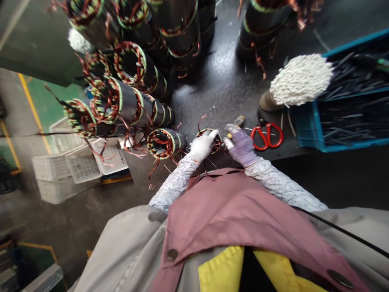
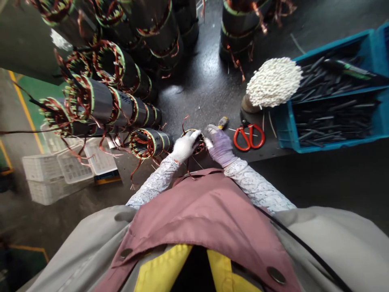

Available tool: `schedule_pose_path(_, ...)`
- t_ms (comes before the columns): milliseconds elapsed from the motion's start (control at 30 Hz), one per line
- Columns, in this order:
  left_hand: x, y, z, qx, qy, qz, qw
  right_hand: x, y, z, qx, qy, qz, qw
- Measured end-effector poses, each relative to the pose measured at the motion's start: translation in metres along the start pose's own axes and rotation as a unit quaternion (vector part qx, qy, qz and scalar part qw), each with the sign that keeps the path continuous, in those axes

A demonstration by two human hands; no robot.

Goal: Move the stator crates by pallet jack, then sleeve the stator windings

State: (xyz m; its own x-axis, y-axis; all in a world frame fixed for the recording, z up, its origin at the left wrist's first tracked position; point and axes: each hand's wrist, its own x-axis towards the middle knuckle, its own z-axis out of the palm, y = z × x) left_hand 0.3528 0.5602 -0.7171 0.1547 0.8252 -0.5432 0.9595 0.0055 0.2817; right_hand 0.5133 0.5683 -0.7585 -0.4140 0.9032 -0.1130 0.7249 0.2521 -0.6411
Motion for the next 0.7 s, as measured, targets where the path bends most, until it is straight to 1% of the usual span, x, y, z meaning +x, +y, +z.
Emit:
schedule_pose_path(33,0.003,0.003,-0.003,0.023,-0.014,0.008,1.0,-0.001,-0.001,-0.004,-0.035,-0.036,-0.003,0.999)
schedule_pose_path(100,0.009,0.009,-0.007,0.064,-0.037,0.023,0.997,-0.001,-0.006,-0.011,-0.092,-0.131,-0.002,0.987)
schedule_pose_path(133,0.012,0.011,-0.009,0.08,-0.045,0.032,0.995,0.001,-0.01,-0.012,-0.111,-0.169,0.006,0.979)
schedule_pose_path(167,0.015,0.013,-0.011,0.091,-0.05,0.039,0.994,0.002,-0.013,-0.013,-0.123,-0.192,0.018,0.974)
schedule_pose_path(233,0.016,0.014,-0.013,0.098,-0.051,0.028,0.993,0.007,-0.019,-0.014,-0.129,-0.207,0.045,0.969)
schedule_pose_path(300,0.014,0.011,-0.013,0.088,-0.037,-0.02,0.995,0.011,-0.022,-0.014,-0.127,-0.212,0.058,0.967)
schedule_pose_path(367,0.008,0.008,-0.013,0.08,-0.018,-0.077,0.994,0.015,-0.024,-0.015,-0.124,-0.224,0.052,0.965)
schedule_pose_path(433,0.004,0.007,-0.014,0.075,-0.022,-0.112,0.991,0.018,-0.024,-0.016,-0.12,-0.237,0.037,0.963)
schedule_pose_path(567,0.009,0.009,-0.018,0.047,-0.051,-0.14,0.988,0.022,-0.024,-0.02,-0.108,-0.248,0.012,0.963)
schedule_pose_path(633,0.016,0.01,-0.018,0.024,-0.049,-0.154,0.987,0.022,-0.024,-0.02,-0.102,-0.249,0.009,0.963)
schedule_pose_path(700,0.021,0.01,-0.015,-0.019,-0.042,-0.168,0.985,0.021,-0.024,-0.019,-0.092,-0.248,0.012,0.964)
